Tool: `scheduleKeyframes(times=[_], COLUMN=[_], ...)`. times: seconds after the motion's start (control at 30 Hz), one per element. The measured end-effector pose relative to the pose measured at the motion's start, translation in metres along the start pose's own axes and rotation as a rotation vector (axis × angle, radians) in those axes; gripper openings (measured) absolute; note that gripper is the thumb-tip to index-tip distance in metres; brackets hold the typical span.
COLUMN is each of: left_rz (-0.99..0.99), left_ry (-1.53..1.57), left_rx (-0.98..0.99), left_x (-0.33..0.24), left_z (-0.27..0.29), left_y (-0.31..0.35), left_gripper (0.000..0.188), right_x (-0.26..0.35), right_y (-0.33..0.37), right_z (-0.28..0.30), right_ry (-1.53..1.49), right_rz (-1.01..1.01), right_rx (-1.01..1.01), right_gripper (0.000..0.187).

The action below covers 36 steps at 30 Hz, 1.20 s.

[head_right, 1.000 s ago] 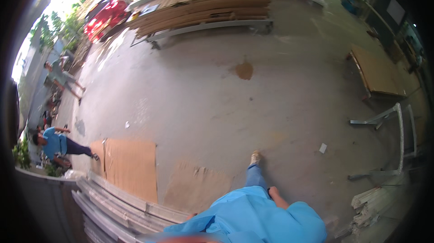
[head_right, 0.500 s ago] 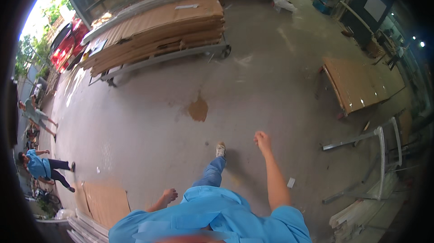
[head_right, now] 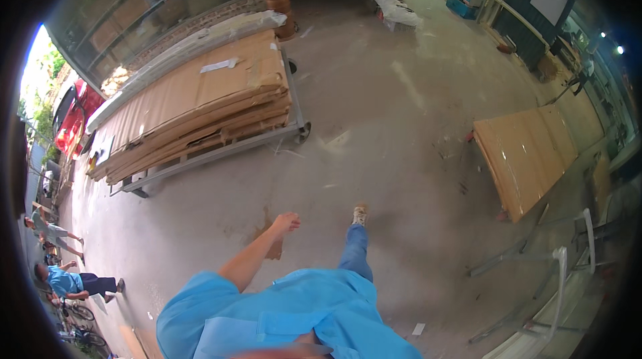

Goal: The person repeatedly picks up long, plastic-wrapped rectangular items and places them into a vertical stack. The person also briefly handles a clipboard and papers near the end of the clip.

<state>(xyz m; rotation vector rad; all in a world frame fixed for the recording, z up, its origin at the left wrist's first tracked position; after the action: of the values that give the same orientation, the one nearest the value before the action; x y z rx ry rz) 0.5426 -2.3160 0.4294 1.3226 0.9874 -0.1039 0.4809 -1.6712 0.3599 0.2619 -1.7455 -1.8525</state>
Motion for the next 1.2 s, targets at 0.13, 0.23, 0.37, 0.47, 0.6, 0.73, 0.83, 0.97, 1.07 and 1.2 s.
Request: scheduleKeyframes(times=[0.13,0.23,0.37,0.47,0.6,0.73,0.83,0.97,1.07,1.2], left_rz=[-0.037,0.105,0.113,0.178,0.106,-0.019,-0.169,-0.316,-0.372,-0.376], left_ry=[0.038,0.112,0.321,0.521,0.669,0.546,0.679,0.703,0.84,1.298], left_rx=[-0.035,-0.002,-0.077,-0.203,-0.362,-0.493,-0.404,-0.293,-0.332,-0.431], left_x=[-0.107,-0.152,-0.19,-0.207,-0.26,-0.391,-0.522,-0.664,-0.729,-0.773], left_z=[-0.004,-0.002,0.016,0.044,0.098,0.153,0.196,0.26,0.305,0.355], left_y=[-0.094,-0.134,-0.178,-0.229,-0.321,-0.389,-0.428,-0.484,-0.531,-0.58], left_gripper=[0.04,0.039,0.037,0.037,0.036,0.035,0.037,0.043,0.051,0.056], right_x=[0.184,0.391,0.742,0.977,1.167,1.267,1.322,1.419,1.492,1.575], right_y=[-0.049,-0.078,-0.103,-0.095,-0.082,-0.093,-0.113,-0.137,-0.14,-0.131], right_z=[-0.034,-0.063,-0.126,-0.175,-0.251,-0.342,-0.409,-0.533,-0.637,-0.845], right_ry=[0.106,0.188,0.163,0.431,0.046,0.262,0.399,0.59,0.792,1.037], right_rz=[-0.003,0.098,0.571,0.747,0.876,0.806,0.71,0.639,0.574,0.697], right_rx=[0.045,0.057,-0.047,0.074,0.129,0.336,0.375,0.478,0.492,0.656], right_gripper=[0.028,0.029,0.031,0.032,0.039,0.047,0.047,0.056,0.061,0.062])
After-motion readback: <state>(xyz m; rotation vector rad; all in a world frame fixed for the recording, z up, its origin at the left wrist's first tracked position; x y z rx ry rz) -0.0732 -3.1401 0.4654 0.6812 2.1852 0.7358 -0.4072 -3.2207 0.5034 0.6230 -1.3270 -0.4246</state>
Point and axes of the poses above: each hand's wrist, its own y-axis away from the middle knuckle, its own z-axis out of the back of the hand, x = y × z, the point moved 3 cm from there along -y, towards the middle knuckle, and after that the axes turned 12 degrees about x, right-handed, at the moved point
